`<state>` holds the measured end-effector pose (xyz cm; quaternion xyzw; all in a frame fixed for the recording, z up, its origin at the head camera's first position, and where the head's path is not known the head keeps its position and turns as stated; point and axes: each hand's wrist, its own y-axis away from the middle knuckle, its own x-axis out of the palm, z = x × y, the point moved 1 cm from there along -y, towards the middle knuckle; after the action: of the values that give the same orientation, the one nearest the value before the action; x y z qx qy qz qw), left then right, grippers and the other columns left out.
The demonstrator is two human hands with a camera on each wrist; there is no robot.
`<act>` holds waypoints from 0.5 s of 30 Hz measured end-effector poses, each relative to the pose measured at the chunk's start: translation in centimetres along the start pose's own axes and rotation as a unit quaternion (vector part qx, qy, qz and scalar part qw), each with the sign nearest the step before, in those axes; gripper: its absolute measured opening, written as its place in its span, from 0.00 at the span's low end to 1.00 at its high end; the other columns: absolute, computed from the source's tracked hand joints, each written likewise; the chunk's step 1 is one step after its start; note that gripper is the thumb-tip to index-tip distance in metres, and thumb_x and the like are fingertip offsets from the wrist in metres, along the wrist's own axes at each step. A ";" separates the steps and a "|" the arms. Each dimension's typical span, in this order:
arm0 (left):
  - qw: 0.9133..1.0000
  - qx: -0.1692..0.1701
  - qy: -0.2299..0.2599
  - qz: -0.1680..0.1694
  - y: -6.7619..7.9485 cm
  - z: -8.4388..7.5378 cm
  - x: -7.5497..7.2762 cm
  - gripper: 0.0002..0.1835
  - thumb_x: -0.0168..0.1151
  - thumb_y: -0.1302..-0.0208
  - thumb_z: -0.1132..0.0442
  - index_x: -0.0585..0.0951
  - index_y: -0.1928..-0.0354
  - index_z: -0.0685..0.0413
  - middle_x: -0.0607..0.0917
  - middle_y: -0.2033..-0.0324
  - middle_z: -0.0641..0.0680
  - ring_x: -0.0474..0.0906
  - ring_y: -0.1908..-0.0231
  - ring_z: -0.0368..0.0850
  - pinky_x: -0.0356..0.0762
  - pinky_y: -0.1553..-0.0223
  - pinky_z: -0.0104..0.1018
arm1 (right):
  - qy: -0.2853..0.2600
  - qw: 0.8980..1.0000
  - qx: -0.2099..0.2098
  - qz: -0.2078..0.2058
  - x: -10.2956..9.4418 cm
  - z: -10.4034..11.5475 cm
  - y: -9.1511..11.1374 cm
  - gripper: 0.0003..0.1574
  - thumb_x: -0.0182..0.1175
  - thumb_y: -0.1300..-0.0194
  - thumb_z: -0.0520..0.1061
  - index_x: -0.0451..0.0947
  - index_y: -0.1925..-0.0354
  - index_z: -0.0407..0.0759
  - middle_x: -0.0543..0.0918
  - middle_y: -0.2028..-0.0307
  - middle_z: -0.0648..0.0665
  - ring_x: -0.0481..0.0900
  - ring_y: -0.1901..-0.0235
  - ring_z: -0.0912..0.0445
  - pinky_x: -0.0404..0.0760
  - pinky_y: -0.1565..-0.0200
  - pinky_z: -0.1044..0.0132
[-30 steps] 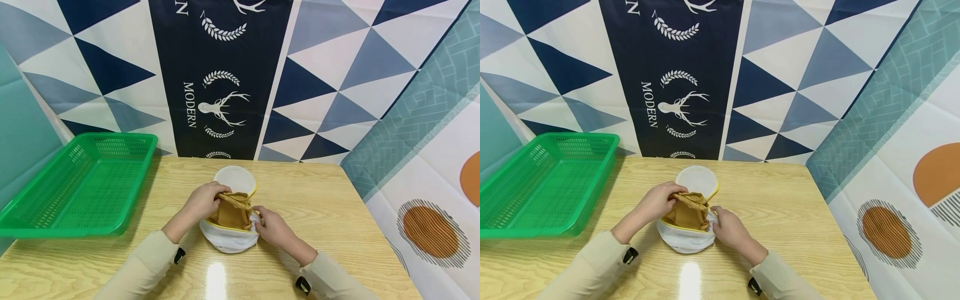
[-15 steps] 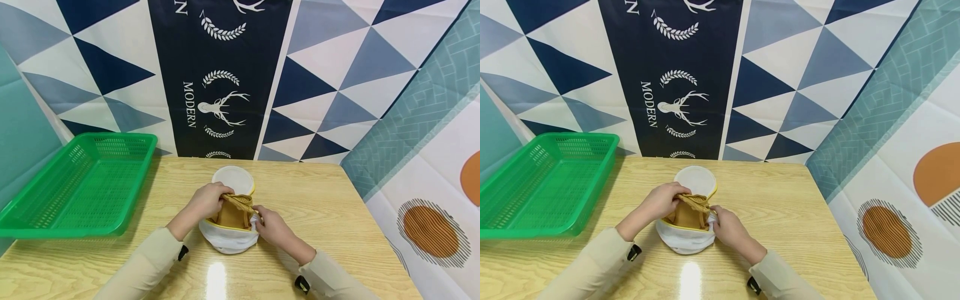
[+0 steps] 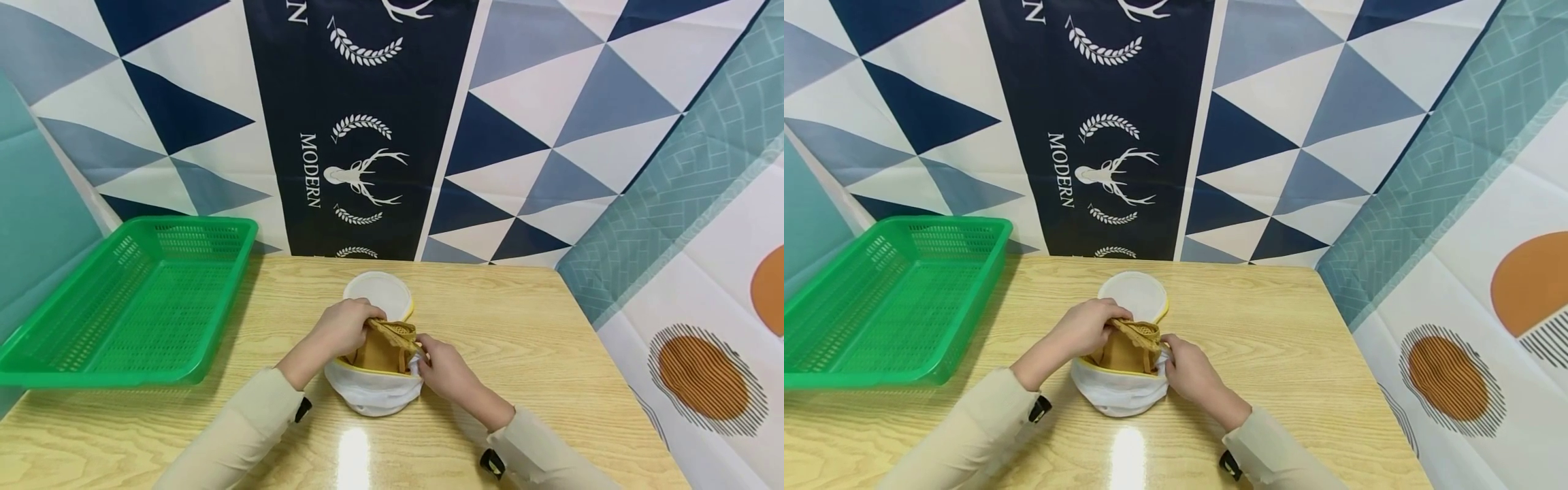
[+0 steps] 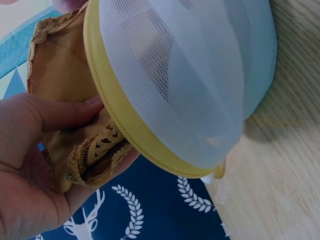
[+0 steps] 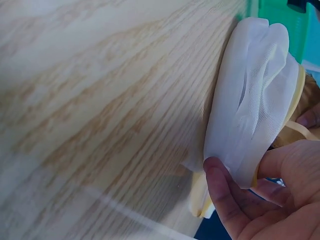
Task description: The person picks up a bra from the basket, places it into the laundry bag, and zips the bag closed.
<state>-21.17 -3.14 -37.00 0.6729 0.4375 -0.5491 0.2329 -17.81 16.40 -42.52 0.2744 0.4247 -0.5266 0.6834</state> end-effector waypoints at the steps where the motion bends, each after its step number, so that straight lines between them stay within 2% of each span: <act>1: 1.000 0.000 -0.001 0.002 0.0 0.0 0.0 0.17 0.55 0.48 0.71 0.81 0.58 0.42 0.80 0.68 0.45 0.77 0.65 0.42 0.75 0.63 0.38 | -0.001 1.000 -0.001 -0.003 0.0 0.0 0.0 0.21 0.53 0.45 0.35 0.70 0.51 0.39 0.73 0.78 0.52 0.64 0.85 0.63 0.63 0.83 0.72; 5: 1.000 -0.001 -0.012 0.010 -0.2 -0.1 0.1 0.18 0.54 0.48 0.71 0.81 0.58 0.41 0.80 0.68 0.45 0.77 0.64 0.42 0.75 0.63 0.38 | 0.004 1.000 -0.006 -0.008 0.0 0.0 -0.1 0.18 0.53 0.45 0.35 0.71 0.53 0.39 0.72 0.79 0.52 0.64 0.85 0.63 0.63 0.83 0.73; 11: 0.999 -0.003 -0.030 0.025 -0.4 -0.6 0.2 0.20 0.55 0.50 0.72 0.80 0.57 0.41 0.79 0.68 0.46 0.77 0.64 0.45 0.75 0.65 0.40 | 0.014 1.000 -0.012 -0.011 -0.1 0.0 -0.1 0.06 0.53 0.45 0.36 0.69 0.67 0.44 0.68 0.83 0.53 0.63 0.85 0.63 0.61 0.84 0.73; 15: 0.998 -0.007 -0.049 0.034 -0.6 -0.9 0.4 0.21 0.55 0.50 0.72 0.80 0.57 0.39 0.79 0.67 0.45 0.76 0.63 0.46 0.75 0.67 0.41 | 0.012 1.000 -0.008 -0.016 -0.2 0.1 -0.1 0.07 0.53 0.46 0.35 0.70 0.67 0.45 0.68 0.82 0.54 0.63 0.83 0.63 0.62 0.83 0.73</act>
<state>-21.19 -2.02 -36.99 0.6579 0.4060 -0.5705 0.2772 -17.90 16.39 -42.28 0.2682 0.4418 -0.5308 0.6717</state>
